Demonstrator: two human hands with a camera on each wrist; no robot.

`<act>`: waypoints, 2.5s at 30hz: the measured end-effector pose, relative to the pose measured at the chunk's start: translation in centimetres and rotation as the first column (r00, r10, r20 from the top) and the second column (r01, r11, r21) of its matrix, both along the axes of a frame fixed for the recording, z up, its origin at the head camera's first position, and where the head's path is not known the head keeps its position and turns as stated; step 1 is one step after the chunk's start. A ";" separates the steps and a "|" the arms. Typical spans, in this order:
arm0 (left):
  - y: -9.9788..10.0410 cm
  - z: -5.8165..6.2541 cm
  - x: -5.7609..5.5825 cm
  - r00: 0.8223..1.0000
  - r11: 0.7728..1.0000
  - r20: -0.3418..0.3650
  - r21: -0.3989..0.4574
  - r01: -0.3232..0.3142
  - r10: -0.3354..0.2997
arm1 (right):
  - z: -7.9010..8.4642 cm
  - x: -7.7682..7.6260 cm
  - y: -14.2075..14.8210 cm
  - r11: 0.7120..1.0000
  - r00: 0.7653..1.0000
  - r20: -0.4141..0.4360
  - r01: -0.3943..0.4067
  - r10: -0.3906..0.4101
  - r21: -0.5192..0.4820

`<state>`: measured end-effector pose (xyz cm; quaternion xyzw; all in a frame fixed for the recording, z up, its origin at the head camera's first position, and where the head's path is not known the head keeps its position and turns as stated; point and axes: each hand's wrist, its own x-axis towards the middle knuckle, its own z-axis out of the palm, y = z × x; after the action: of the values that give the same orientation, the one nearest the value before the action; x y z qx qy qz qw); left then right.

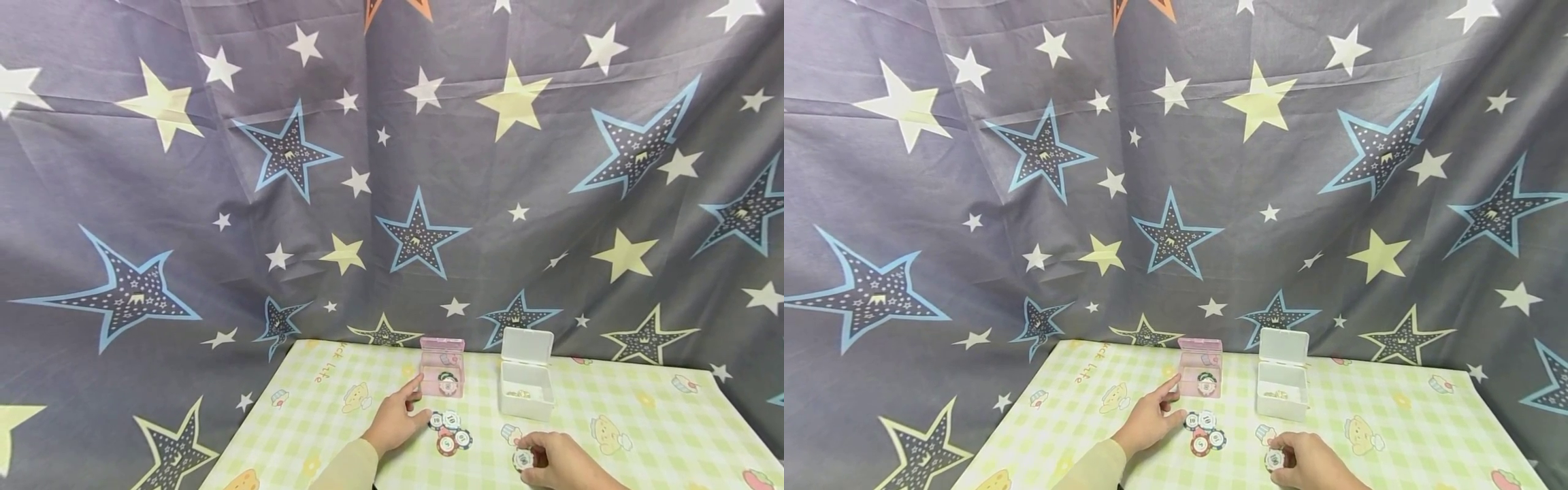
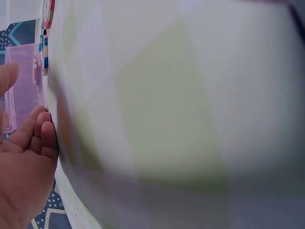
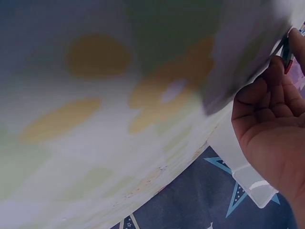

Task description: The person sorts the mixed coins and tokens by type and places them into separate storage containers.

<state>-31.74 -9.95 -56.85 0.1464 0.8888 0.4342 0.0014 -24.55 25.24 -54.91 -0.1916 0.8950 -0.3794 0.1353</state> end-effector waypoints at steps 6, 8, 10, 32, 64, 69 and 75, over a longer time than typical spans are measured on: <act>0.1 0.4 0.3 1.000 1.000 0.000 -0.007 0.003 -0.003 | 0.1 -0.4 -1.0 1.000 1.000 0.006 -0.011 0.011 0.000; 0.1 0.5 0.4 1.000 1.000 -0.002 -0.012 0.002 -0.002 | -0.1 -0.6 -1.4 1.000 1.000 -0.005 -0.016 0.016 0.001; 0.1 0.4 0.4 1.000 1.000 -0.006 -0.014 0.005 -0.005 | -0.2 -0.7 -1.8 1.000 1.000 -0.027 -0.012 0.012 0.001; -0.1 -0.4 0.0 0.999 1.000 -0.037 -0.028 0.010 -0.011 | -0.4 -1.3 -5.1 0.984 0.984 -0.062 0.165 -0.170 -0.071; -0.1 -0.4 0.2 0.998 0.999 -0.059 -0.030 0.011 -0.013 | 3.4 -3.8 -8.9 0.885 0.872 -0.193 0.408 -0.451 -0.225; -0.1 -0.3 0.5 0.999 1.000 -0.029 -0.021 0.013 -0.013 | 4.3 -5.9 -11.1 0.841 0.815 -0.237 0.464 -0.528 -0.278; 0.0 -0.3 0.6 1.000 1.000 -0.018 -0.006 0.013 -0.013 | 3.0 -7.8 -13.2 0.802 0.773 -0.237 0.521 -0.588 -0.291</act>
<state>-31.14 -9.93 -57.10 0.1560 0.8892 0.4301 -0.0034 -32.38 12.01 -51.88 0.0110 0.8761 -0.4584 -0.1491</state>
